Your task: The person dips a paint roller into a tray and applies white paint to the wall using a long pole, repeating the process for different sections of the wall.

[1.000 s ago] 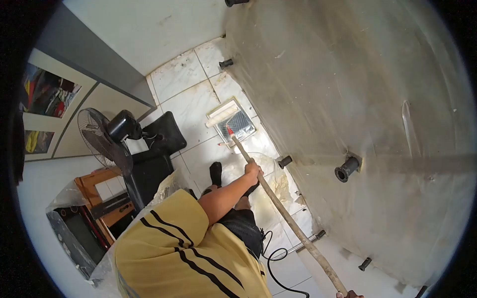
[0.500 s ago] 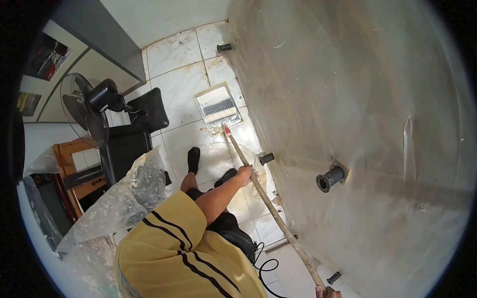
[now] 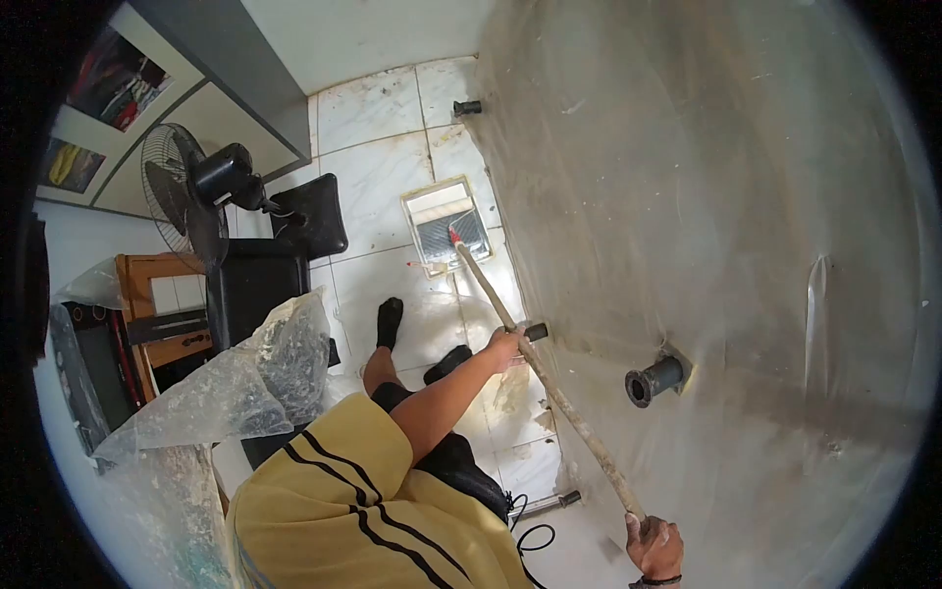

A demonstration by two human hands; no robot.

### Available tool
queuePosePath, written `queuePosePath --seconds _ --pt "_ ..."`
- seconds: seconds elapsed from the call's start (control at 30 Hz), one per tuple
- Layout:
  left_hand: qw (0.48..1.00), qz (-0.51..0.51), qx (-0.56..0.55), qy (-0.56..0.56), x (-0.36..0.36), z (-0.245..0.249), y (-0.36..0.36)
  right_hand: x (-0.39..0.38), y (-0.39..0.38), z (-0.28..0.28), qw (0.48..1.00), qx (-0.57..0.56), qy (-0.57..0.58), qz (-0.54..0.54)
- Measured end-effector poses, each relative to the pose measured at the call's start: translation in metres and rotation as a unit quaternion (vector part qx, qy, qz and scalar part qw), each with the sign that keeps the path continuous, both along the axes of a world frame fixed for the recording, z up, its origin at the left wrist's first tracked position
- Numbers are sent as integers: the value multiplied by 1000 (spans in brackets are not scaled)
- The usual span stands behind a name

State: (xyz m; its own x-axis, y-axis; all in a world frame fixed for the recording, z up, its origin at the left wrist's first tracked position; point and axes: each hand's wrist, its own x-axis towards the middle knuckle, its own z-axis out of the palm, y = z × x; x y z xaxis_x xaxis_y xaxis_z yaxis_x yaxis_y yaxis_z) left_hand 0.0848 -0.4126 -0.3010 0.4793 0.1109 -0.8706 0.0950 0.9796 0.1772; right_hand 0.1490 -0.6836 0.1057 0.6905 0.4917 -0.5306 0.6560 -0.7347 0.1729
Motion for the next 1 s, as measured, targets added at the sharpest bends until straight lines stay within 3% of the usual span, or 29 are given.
queuePosePath --seconds 0.33,0.5,0.67,0.77,0.93,1.0 --pt "999 3 33 21 11 -28 33 15 37 -30 999 -15 4 -32" --pt "998 15 55 26 0 -12 38 10 19 -47 1000 7 6 -11" --pt "998 -17 47 -37 5 -17 6 16 -5 -3 1000 -16 -1 -3" --pt "998 -4 29 -47 0 37 -9 18 -33 28 1000 -27 -2 1" --pt "995 -31 -12 -91 -10 73 -31 6 -37 74 997 -77 15 20" --pt "996 -38 -14 -79 -11 62 -39 -2 -26 77 997 -73 13 6"
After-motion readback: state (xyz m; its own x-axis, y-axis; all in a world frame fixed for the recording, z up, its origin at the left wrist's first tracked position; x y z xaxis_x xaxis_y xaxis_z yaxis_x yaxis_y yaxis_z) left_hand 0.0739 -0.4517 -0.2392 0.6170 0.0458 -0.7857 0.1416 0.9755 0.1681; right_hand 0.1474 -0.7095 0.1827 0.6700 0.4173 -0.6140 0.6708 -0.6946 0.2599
